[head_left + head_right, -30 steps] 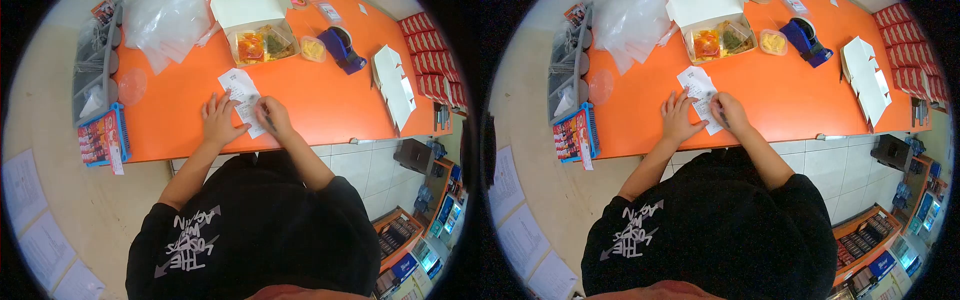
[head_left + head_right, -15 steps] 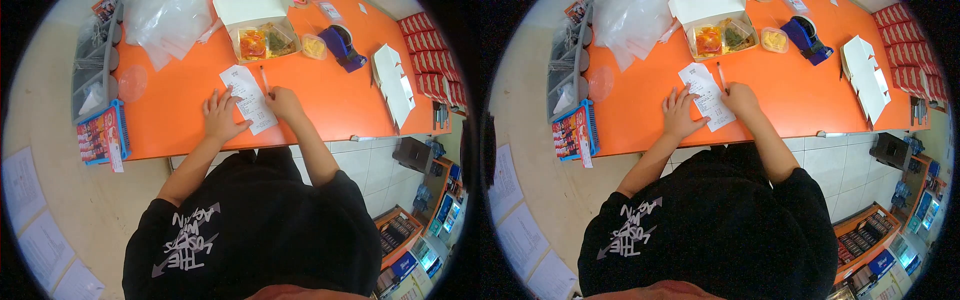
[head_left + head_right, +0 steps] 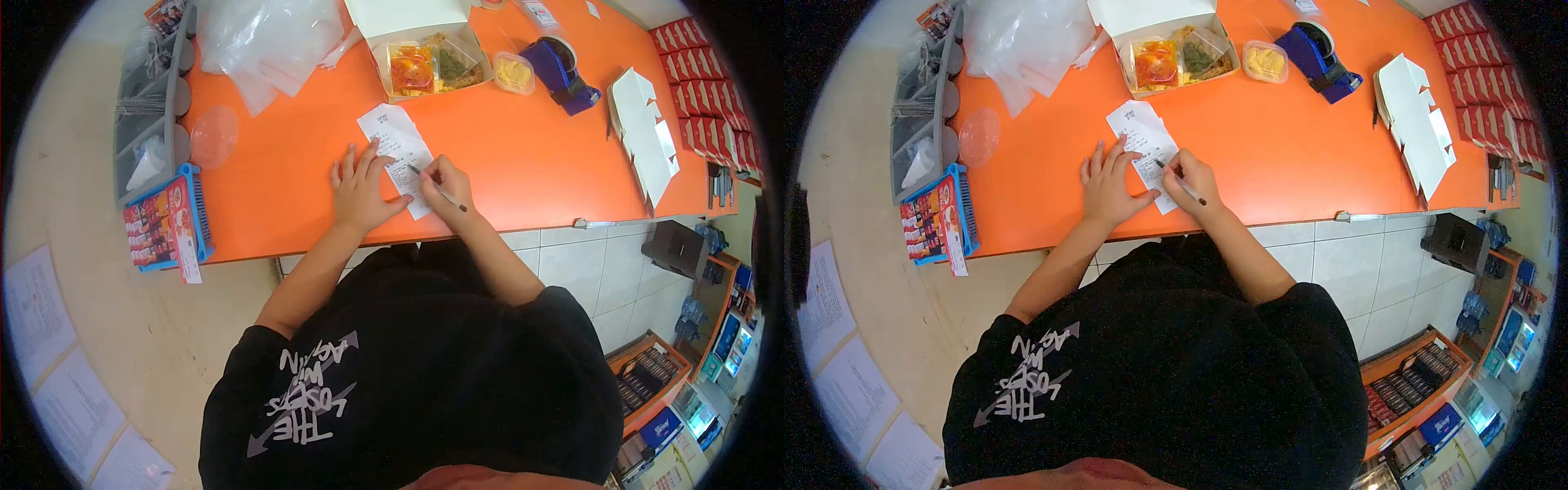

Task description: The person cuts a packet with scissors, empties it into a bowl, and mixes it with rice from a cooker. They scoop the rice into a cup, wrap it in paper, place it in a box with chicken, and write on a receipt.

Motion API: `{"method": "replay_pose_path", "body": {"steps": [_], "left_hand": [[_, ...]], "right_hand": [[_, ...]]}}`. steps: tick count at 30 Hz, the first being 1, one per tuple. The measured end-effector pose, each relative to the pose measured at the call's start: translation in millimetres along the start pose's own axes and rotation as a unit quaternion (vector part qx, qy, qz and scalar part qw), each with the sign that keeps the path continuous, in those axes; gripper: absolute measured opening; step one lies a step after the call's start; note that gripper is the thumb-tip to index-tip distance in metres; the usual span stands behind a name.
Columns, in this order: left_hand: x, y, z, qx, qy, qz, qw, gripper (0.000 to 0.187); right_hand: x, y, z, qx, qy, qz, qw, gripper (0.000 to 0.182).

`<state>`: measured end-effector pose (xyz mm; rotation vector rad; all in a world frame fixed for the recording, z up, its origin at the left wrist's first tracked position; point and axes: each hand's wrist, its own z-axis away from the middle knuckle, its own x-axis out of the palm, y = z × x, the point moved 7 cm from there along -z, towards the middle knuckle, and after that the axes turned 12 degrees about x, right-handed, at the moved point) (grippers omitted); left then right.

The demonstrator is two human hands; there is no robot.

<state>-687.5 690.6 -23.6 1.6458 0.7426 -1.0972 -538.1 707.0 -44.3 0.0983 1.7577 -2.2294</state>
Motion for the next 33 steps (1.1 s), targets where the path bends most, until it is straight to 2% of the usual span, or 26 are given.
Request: {"method": "replay_pose_path", "body": {"steps": [3,6,9,12,15,18,24,27,30,33], "left_hand": [[1.9,-1.5,0.5,0.002,0.003,-0.006,1.0,0.062],[-0.7,-0.3,0.0,-0.004,-0.001,0.01,1.0,0.062],[1.8,-1.8,0.9,-0.001,0.004,0.002,1.0,0.063],[2.7,-2.5,0.7,-0.007,-0.012,0.004,1.0,0.064],[1.4,-1.9,1.1,0.003,0.0,0.004,1.0,0.064],[-0.2,-1.3,0.7,0.0,-0.003,0.006,1.0,0.064],[-1.1,-0.9,-0.2,0.001,-0.003,0.006,1.0,0.063],[-0.3,-1.6,0.2,0.0,0.001,0.007,1.0,0.063],[-0.6,-0.7,0.2,-0.001,-0.002,0.008,1.0,0.063],[-1.4,-0.2,-0.2,0.002,0.0,0.004,1.0,0.063]], "right_hand": [[15.9,-6.8,2.6,-0.071,-0.078,0.055,0.993,0.013],[1.2,-10.2,3.4,-0.059,0.008,0.055,0.997,0.013],[6.8,-13.1,2.1,-0.029,-0.006,0.067,0.997,0.012],[4.4,-12.4,-0.6,-0.016,-0.017,-0.036,0.999,0.012],[-2.3,-32.7,-1.1,-0.028,-0.012,-0.052,0.998,0.012],[1.8,-1.3,-7.4,0.051,-0.066,-0.03,0.996,0.013],[2.0,8.2,-10.5,0.019,-0.057,-0.014,0.998,0.015],[4.9,2.3,-7.7,0.042,-0.084,0.031,0.995,0.015],[5.4,-1.5,-5.3,0.017,-0.092,0.064,0.994,0.015],[5.2,-4.7,-3.8,0.007,-0.07,0.051,0.996,0.014]]}}
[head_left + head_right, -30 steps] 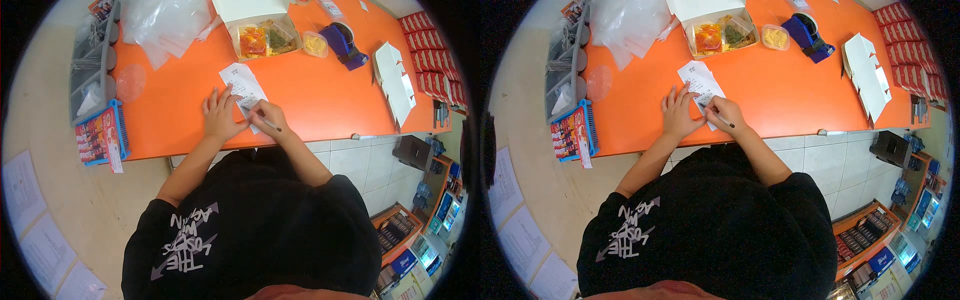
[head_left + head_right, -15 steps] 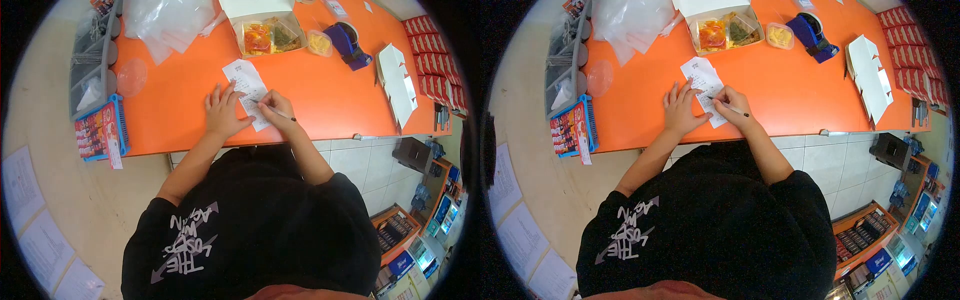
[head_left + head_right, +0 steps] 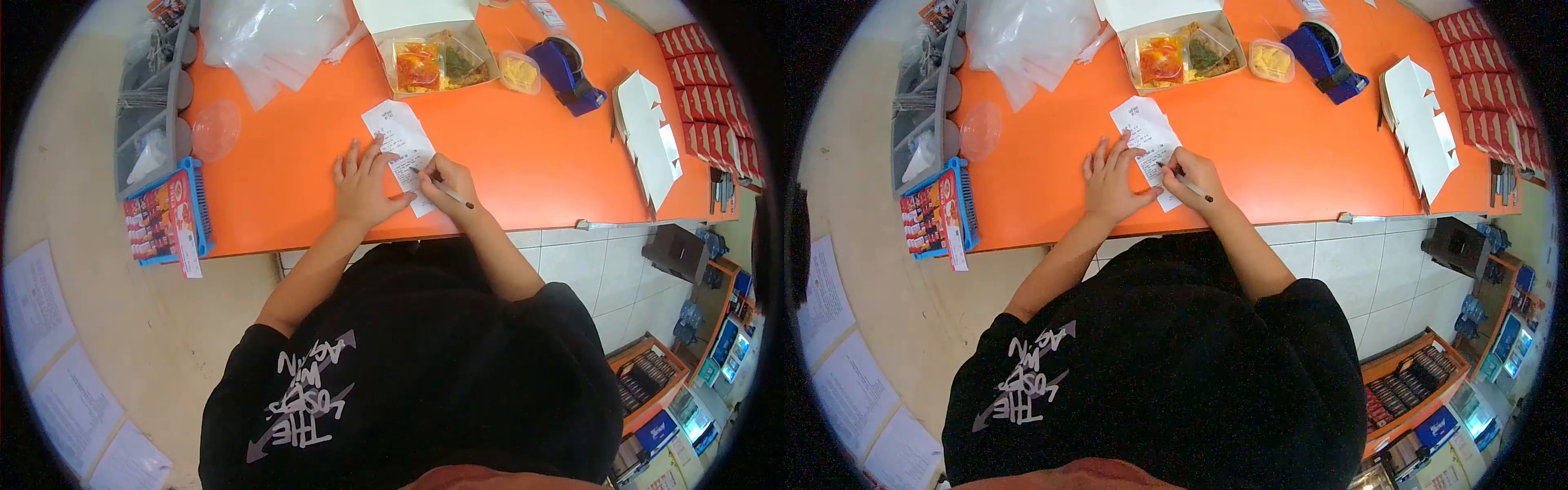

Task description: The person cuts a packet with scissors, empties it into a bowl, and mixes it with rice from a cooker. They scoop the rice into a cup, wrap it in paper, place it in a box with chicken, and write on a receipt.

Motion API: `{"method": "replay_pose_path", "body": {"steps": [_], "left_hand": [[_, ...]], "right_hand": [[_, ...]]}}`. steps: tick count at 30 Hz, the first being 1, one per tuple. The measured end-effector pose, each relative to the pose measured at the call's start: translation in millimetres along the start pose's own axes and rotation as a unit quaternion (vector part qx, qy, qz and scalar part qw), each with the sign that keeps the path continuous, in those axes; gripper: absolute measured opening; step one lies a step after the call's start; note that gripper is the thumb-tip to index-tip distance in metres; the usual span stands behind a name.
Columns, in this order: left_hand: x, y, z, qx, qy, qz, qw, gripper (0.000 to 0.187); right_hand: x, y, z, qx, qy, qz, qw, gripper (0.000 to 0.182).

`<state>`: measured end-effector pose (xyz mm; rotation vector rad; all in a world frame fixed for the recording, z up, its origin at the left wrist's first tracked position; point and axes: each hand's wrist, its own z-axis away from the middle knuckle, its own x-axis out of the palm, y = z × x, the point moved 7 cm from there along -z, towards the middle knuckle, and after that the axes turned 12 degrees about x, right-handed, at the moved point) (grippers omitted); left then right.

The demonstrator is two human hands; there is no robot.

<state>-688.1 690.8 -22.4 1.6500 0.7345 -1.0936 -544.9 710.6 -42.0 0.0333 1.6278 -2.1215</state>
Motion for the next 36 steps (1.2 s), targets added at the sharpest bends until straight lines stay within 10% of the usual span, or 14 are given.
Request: {"method": "replay_pose_path", "body": {"steps": [36], "left_hand": [[0.2,0.8,-0.7,0.001,-0.014,-0.006,1.0,0.062]], "right_hand": [[-4.4,-1.4,3.3,-0.011,-0.037,0.042,0.998,0.014]]}}
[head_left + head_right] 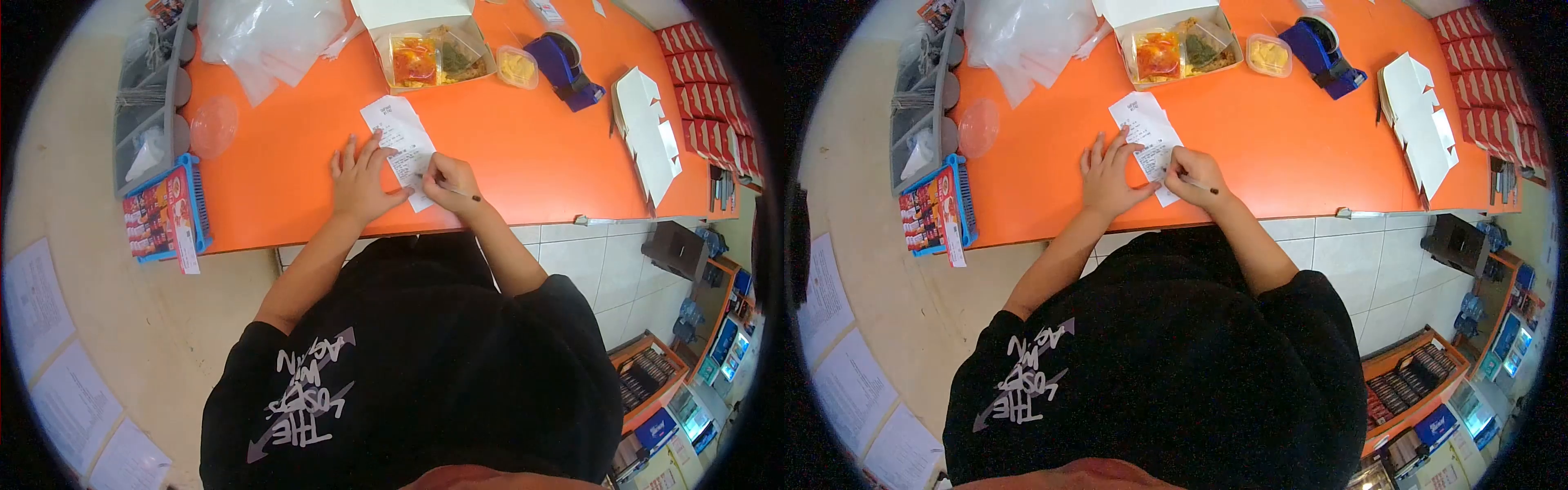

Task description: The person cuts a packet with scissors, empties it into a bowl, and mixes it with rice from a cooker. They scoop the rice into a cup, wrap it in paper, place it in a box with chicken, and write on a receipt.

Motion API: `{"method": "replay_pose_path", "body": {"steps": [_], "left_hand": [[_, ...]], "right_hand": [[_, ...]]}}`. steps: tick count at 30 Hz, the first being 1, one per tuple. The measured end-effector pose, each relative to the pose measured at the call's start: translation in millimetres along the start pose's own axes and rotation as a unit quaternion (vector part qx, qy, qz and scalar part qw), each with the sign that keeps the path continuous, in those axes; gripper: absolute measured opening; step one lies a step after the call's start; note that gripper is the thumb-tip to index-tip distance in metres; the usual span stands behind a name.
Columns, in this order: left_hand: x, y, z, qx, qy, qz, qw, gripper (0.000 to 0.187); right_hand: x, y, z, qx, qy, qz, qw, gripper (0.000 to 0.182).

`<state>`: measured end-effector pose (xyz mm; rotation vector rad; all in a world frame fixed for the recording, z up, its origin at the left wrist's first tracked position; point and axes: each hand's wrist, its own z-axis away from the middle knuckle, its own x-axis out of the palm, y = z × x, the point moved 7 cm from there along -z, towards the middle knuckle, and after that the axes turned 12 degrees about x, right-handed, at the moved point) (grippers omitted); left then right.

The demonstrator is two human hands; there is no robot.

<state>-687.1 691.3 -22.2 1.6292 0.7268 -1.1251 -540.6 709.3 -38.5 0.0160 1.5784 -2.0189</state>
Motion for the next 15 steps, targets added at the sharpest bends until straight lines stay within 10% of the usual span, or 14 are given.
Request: {"method": "replay_pose_path", "body": {"steps": [9,15], "left_hand": [[-0.5,-2.6,2.9,0.0,0.009,0.01,1.0,0.062],[-1.8,-4.7,3.7,-0.02,0.002,0.029,0.999,0.062]], "right_hand": [[-29.1,-32.9,-11.0,-0.197,0.144,0.243,0.939,0.015],[-131.7,-13.7,-67.7,0.009,0.353,0.112,0.929,0.026]]}}
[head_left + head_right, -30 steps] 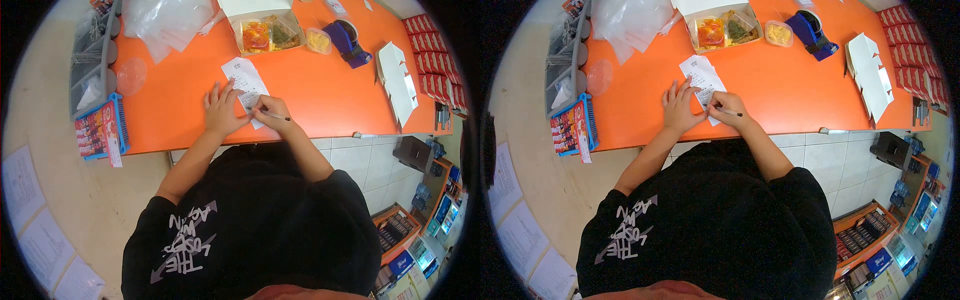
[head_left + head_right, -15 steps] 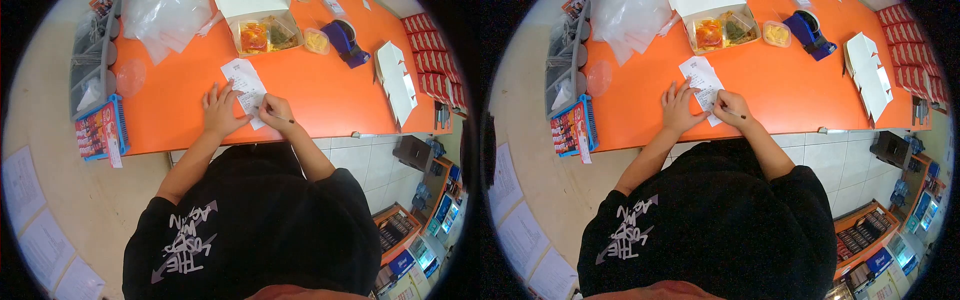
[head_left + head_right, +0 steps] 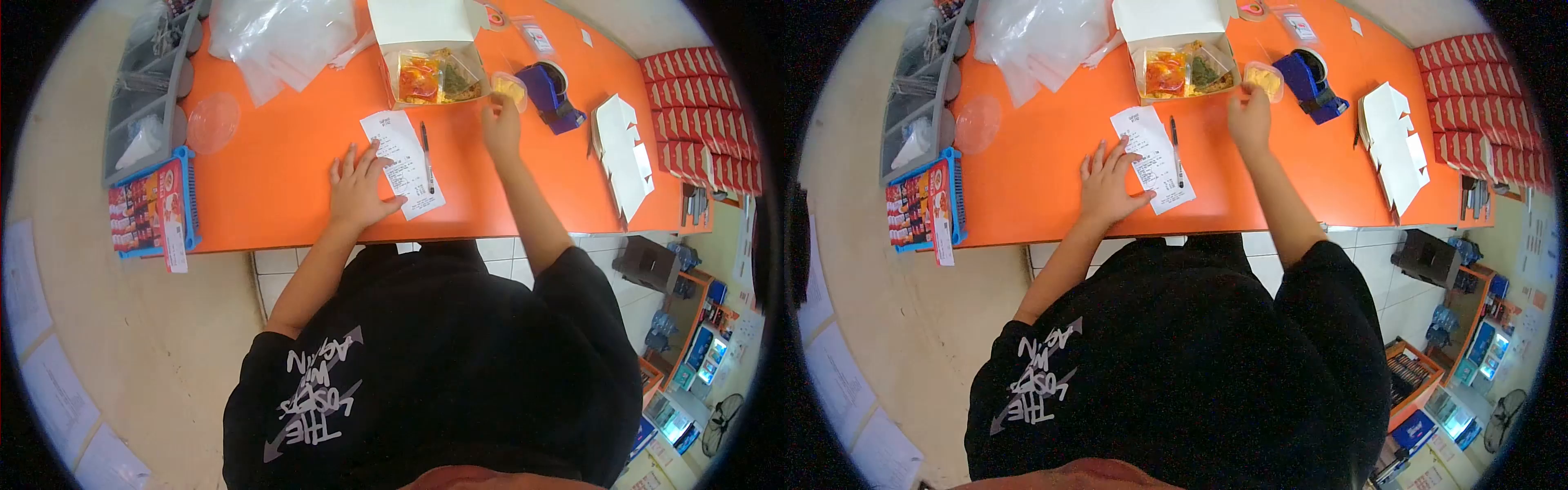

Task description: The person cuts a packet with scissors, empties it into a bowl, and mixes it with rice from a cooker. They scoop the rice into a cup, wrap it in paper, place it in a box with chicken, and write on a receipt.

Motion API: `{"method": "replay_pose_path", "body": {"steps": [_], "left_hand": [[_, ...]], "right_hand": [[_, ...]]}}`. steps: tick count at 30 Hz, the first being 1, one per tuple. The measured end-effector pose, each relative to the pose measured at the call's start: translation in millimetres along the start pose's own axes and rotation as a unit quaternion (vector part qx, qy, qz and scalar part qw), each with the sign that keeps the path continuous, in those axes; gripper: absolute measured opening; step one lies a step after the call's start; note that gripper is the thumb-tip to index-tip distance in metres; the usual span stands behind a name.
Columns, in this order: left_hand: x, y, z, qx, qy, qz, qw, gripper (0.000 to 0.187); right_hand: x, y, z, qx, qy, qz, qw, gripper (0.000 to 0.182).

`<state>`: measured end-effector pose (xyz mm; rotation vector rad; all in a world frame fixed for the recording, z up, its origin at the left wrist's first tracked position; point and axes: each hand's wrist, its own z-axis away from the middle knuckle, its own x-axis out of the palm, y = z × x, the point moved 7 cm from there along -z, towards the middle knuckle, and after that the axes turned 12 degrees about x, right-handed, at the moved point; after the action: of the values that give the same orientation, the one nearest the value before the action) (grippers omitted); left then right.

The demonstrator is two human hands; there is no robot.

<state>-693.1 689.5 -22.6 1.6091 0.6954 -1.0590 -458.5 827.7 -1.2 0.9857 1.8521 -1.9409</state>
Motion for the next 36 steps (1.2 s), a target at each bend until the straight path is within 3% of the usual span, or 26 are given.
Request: {"method": "replay_pose_path", "body": {"steps": [4,7,10,13,15,17,20,23,26,29,30,32,33,34,35,36], "left_hand": [[-1.5,0.0,0.1,-0.003,0.015,0.001,1.0,0.062],[-0.9,2.9,2.2,-0.001,0.03,-0.003,1.0,0.062],[-4.4,5.6,0.2,0.006,0.054,-0.015,0.998,0.062],[-8.9,10.9,2.6,0.011,0.094,-0.021,0.995,0.059],[-4.1,10.5,7.0,0.015,0.144,-0.036,0.989,0.057],[5.4,33.3,2.8,0.023,0.14,-0.023,0.99,0.055],[30.8,77.4,-8.3,0.056,0.082,-0.04,0.994,0.054],[46.9,102.1,-12.3,0.08,0.024,-0.063,0.995,0.053],[49.8,106.2,-14.8,0.077,-0.008,-0.085,0.993,0.052],[51.2,112.7,-17.2,0.085,-0.019,-0.092,0.992,0.051],[52.4,117.5,-17.3,0.092,-0.02,-0.091,0.991,0.051],[69.5,113.8,-10.4,0.079,-0.023,-0.077,0.994,0.05],[69.2,106.9,-23.4,0.088,-0.005,-0.083,0.993,0.049],[68.9,103.9,-29.8,0.089,-0.004,-0.097,0.991,0.048],[71.6,102.2,-31.2,0.088,-0.004,-0.108,0.99,0.048],[67.1,101.6,-36.9,0.075,0.004,-0.096,0.993,0.047]], "right_hand": [[19.0,6.7,-60.6,0.095,-0.079,0.041,0.992,0.036],[41.1,2.7,-85.4,0.08,-0.164,0.187,0.965,0.041],[37.5,-36.2,-104.6,-0.062,-0.047,0.146,0.986,0.044],[67.9,-29.9,-127.7,-0.106,-0.155,0.186,0.964,0.044],[77.8,-21.5,-113.5,0.044,-0.366,0.262,0.892,0.044],[71.1,-16.4,-94.9,0.105,-0.346,0.229,0.904,0.041],[72.1,-8.8,-75.6,-0.007,-0.319,0.204,0.926,0.04],[52.5,-8.2,-66.2,-0.025,-0.257,0.146,0.955,0.039],[40.7,-12.6,-49.6,-0.017,-0.251,0.174,0.952,0.037],[55.8,-2.6,-45.5,-0.066,-0.238,0.175,0.953,0.035],[52.9,0.4,-45.7,-0.1,-0.236,0.107,0.961,0.036],[45.0,12.1,-45.8,-0.072,-0.255,0.082,0.961,0.039],[15.7,-1.4,-33.0,-0.049,-0.336,0.108,0.934,0.041],[20.6,20.0,-38.7,-0.143,-0.211,0.062,0.965,0.04],[3.3,28.1,-36.2,-0.057,-0.249,0.053,0.965,0.038],[-26.3,23.9,-28.5,-0.12,-0.21,-0.083,0.967,0.036]]}}
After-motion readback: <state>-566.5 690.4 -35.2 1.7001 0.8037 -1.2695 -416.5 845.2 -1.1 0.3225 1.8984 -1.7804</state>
